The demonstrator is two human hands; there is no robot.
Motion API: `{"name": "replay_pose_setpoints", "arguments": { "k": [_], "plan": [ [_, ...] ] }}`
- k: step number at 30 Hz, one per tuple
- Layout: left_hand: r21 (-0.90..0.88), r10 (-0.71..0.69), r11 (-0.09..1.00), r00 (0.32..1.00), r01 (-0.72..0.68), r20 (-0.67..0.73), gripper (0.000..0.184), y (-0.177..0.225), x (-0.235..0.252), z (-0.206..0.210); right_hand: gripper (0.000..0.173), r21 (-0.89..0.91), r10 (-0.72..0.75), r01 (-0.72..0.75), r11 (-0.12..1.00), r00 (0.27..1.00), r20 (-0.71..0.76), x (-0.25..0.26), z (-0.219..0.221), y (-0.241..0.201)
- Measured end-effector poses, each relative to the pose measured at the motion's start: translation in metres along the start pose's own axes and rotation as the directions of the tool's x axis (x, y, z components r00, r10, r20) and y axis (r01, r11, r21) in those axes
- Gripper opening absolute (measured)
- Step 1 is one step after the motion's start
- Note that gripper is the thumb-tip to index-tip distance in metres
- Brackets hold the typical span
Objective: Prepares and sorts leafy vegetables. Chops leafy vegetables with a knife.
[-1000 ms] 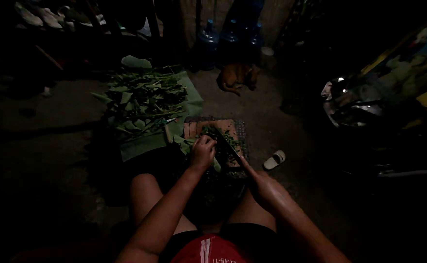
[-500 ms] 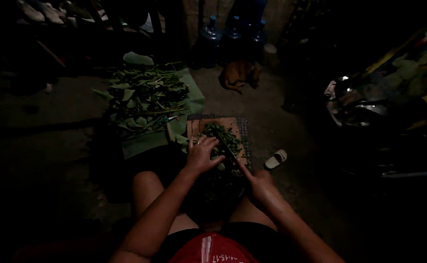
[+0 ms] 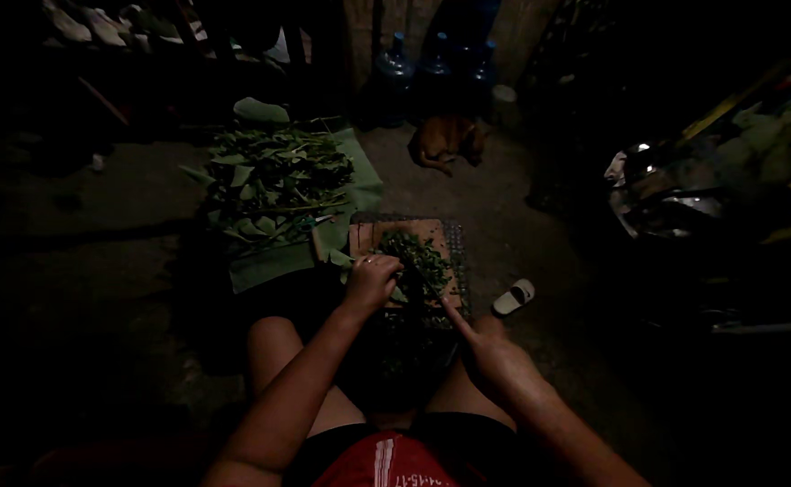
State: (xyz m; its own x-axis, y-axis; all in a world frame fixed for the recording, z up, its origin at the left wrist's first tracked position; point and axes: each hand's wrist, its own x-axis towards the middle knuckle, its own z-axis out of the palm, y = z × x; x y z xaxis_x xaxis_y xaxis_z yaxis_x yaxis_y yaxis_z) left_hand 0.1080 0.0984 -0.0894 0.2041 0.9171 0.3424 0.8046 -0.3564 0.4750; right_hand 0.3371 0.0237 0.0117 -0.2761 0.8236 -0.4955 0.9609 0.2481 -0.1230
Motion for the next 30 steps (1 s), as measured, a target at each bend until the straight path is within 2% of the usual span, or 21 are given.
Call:
{"name": "replay_pose_setpoints", "arguments": {
  "k": [3, 7, 10, 14, 18, 25, 28, 30],
  "plan": [
    [0.006, 0.013, 1.000, 1.000, -0.013, -0.003, 0.026, -0.001, -0.004, 0.004, 0.079, 0.012, -0.020, 0.020, 1.000, 1.000, -0.007, 0.016, 0.011, -0.005],
    [-0.018, 0.047, 0.999, 0.999, -0.047, 0.000, 0.029, -0.006, -0.006, 0.003, 0.078, 0.100, -0.041, 0.042, 0.994, 0.999, -0.010, 0.022, 0.012, 0.003],
    [-0.060, -0.018, 0.998, 1.000, 0.018, 0.003, 0.025, 0.001, -0.003, 0.000, 0.076, 0.131, -0.031, 0.029, 0.991, 0.999, 0.014, 0.016, 0.000, 0.011],
    [-0.068, -0.143, 0.988, 0.990, 0.142, -0.012, 0.021, 0.009, 0.006, -0.004, 0.071, 0.039, -0.050, 0.055, 0.998, 0.992, -0.120, -0.008, -0.008, 0.007],
    [-0.052, -0.095, 0.994, 0.994, 0.092, -0.055, 0.016, 0.004, 0.008, 0.001, 0.074, -0.007, -0.026, 0.025, 1.000, 1.000, -0.017, -0.005, -0.001, 0.000],
    [-0.016, -0.035, 0.999, 0.998, 0.034, -0.047, 0.019, 0.000, 0.001, 0.002, 0.083, 0.013, 0.008, -0.008, 1.000, 0.999, 0.036, 0.023, 0.009, -0.014],
    [-0.043, -0.048, 0.998, 0.999, 0.047, -0.016, 0.025, 0.001, -0.007, -0.001, 0.079, 0.122, -0.035, 0.032, 0.992, 0.999, 0.027, 0.023, 0.007, 0.000],
    [-0.078, -0.090, 0.993, 0.995, 0.086, -0.041, 0.022, 0.003, -0.008, 0.001, 0.077, 0.150, -0.053, 0.046, 0.988, 0.998, 0.039, 0.022, 0.002, 0.007]
  ]
}}
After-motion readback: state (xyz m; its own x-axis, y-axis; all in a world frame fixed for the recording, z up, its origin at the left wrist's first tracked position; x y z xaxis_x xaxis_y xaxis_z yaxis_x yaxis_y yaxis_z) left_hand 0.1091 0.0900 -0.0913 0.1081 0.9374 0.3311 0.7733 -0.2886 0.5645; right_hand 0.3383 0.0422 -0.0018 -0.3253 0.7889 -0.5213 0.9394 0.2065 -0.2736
